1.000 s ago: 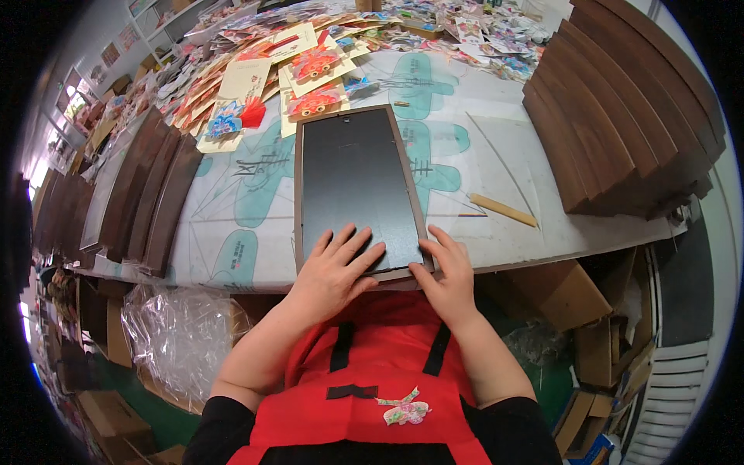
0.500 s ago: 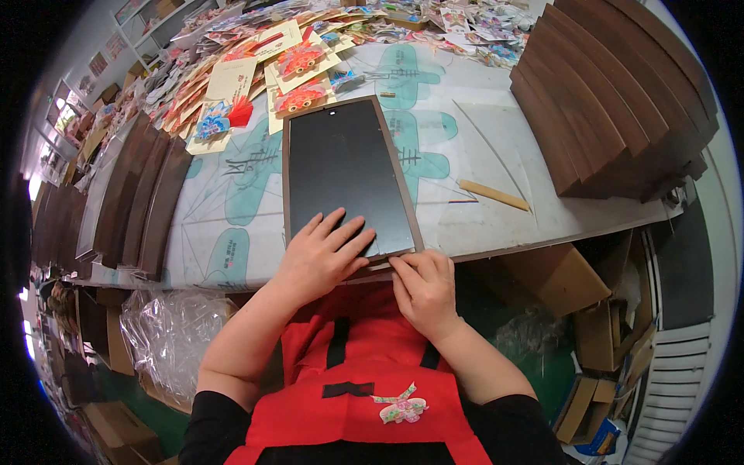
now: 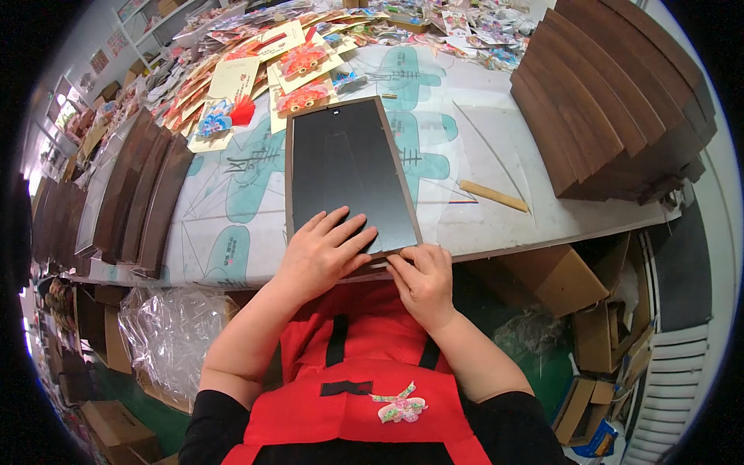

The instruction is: The person assembles picture frames by inserting a decorative paper cutout and a backing board into a wooden frame. They use a small wooden stick to press the backing board into place and secure the frame. The process is repeated for multiple frames.

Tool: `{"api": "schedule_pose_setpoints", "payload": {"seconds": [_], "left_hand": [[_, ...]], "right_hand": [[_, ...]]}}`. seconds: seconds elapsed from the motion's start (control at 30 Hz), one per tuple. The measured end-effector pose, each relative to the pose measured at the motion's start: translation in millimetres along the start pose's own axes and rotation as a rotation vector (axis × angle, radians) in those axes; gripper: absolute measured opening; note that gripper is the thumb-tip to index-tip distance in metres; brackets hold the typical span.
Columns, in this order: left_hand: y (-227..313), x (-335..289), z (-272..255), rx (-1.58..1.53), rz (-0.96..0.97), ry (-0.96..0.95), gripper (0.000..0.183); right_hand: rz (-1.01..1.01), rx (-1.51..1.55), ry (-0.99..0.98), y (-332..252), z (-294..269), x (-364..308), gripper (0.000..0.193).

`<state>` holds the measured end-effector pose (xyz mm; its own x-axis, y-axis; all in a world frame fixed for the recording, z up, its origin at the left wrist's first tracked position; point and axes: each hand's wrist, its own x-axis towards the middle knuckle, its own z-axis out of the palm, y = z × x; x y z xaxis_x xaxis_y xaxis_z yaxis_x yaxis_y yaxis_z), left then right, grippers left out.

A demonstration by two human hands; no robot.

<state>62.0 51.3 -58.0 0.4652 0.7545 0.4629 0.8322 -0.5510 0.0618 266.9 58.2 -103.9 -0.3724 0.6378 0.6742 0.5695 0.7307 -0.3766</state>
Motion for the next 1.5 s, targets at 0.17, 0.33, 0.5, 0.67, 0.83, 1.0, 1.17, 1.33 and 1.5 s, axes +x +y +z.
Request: {"api": "schedule_pose_setpoints", "payload": {"seconds": [0.17, 0.33, 0.5, 0.67, 0.83, 1.0, 1.17, 1.33, 1.5], "left_hand": [[-4.2, -6.4, 11.8, -0.089, -0.047, -0.016, 0.038], [-4.5, -7.9, 10.7, -0.186, -0.149, -0.080, 0.039], [-2.4, -7.9, 6.5, -0.189, -0.182, -0.139, 0.039], [1.1, -9.2, 9.9, -0.109, -0.125, -0.076, 0.039], [7.5, -9.0, 11.1, -0.113, -0.154, 0.002, 0.038], [7.8, -14.9, 20.7, -0.245, -0.190, 0.143, 0.037], [6.2, -11.8, 15.1, -0.210, -0.171, 0.106, 0.040], [4.6, -4.9, 8.1, -0.045, -0.144, 0.020, 0.043], [2.2, -13.8, 15.6, -0.056, -0.135, 0.035, 0.043]], "right_hand": [[-0.110, -0.061, 0.022, 0.5, -5.2, -6.0, 0.029], [-0.112, -0.057, 0.023, 0.0, -6.0, -6.7, 0.030], [-0.098, -0.011, -0.006, 2.0, -9.1, -4.9, 0.029], [-0.050, -0.004, 0.021, 7.6, -8.7, 0.4, 0.027], [-0.027, 0.005, 0.016, 5.9, -7.3, 1.8, 0.026], [0.120, 0.030, -0.016, -8.6, -8.1, 3.3, 0.025], [0.095, -0.008, -0.026, -7.0, -6.5, 0.0, 0.026], [0.050, -0.042, -0.035, -5.4, -6.7, 0.3, 0.028], [0.002, -0.051, -0.046, -4.4, -7.7, 0.5, 0.029]]}}
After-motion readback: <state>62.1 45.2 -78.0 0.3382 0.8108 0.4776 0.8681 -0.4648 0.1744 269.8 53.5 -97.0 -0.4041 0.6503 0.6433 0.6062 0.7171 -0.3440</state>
